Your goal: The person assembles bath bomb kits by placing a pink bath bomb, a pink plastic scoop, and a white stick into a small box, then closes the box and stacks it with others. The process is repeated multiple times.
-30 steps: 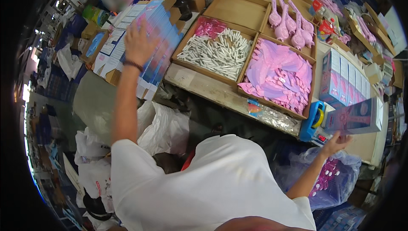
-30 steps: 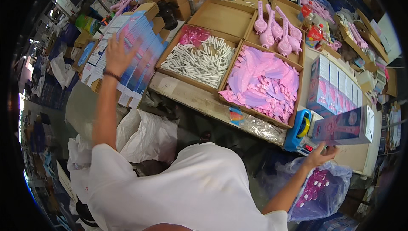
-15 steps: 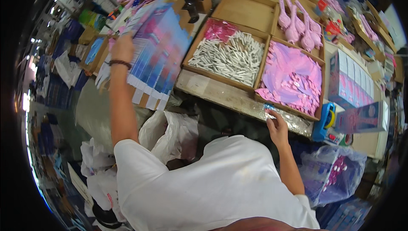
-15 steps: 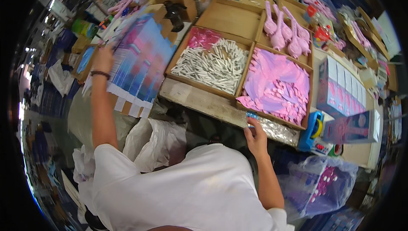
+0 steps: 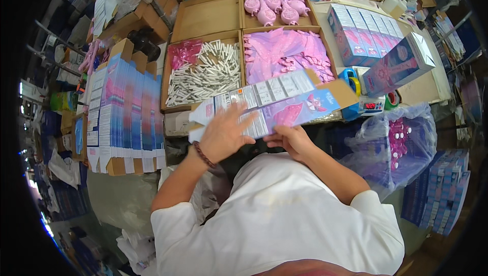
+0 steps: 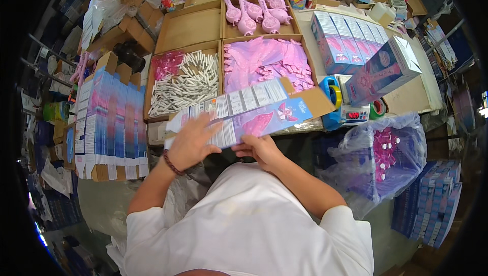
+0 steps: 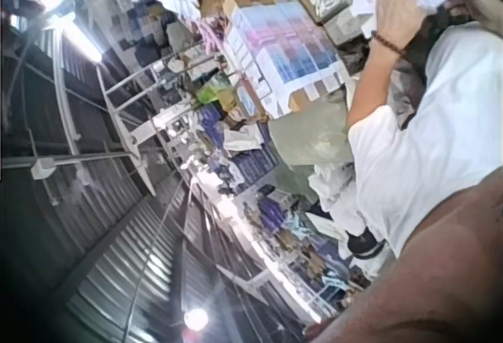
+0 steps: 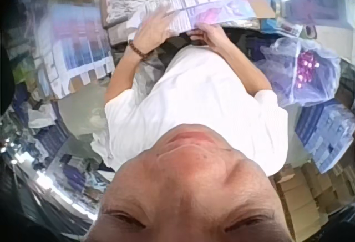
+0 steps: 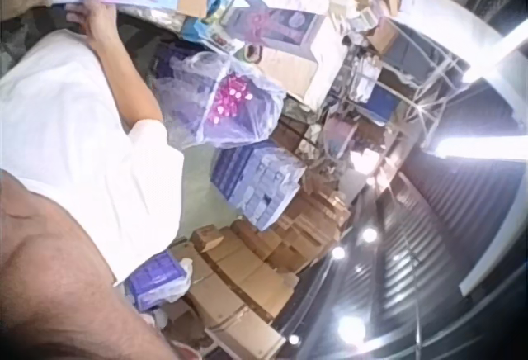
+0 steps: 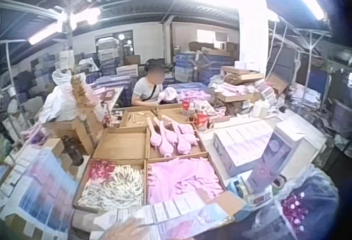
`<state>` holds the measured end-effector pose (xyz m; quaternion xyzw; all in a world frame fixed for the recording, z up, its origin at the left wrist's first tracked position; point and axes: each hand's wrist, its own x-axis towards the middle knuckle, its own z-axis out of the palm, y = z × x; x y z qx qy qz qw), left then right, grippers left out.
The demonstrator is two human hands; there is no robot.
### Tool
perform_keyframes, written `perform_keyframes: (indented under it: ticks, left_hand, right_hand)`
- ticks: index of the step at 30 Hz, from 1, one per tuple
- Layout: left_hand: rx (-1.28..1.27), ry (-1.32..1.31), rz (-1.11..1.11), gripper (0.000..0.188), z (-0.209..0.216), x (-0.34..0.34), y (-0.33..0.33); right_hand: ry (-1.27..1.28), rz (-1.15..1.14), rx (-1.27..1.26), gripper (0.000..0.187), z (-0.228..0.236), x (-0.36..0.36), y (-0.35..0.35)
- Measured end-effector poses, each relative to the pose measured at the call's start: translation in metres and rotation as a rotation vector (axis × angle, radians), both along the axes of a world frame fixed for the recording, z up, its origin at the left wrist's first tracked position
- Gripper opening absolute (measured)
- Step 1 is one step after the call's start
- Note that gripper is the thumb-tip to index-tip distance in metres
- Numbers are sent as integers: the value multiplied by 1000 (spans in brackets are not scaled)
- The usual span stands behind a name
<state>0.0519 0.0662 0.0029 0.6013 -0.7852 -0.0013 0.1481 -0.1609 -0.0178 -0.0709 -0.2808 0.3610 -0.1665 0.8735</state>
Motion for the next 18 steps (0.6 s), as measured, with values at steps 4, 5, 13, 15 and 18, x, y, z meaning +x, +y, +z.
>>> perform_keyframes:
  ticks: [4, 5, 13, 15, 18]
  left_hand:
    - [136, 296, 128, 76, 32, 30, -46]
    - [288, 428, 129, 74, 38, 30, -56]
    - [450, 87, 26, 29, -58, -13, -87]
    - [471, 33, 40, 27, -83, -19, -92]
    - [499, 39, 21, 29, -87, -20, -95]
  right_hand:
    - [-18, 198, -130, 35, -8, -41, -7]
    - [18, 219, -171, 35, -10, -43, -11]
    - [727, -100, -898, 59, -91, -83, -23]
    - [847, -191, -1224, 59, -108, -81, -22]
    - [737, -269, -1274, 56, -112, -73, -25]
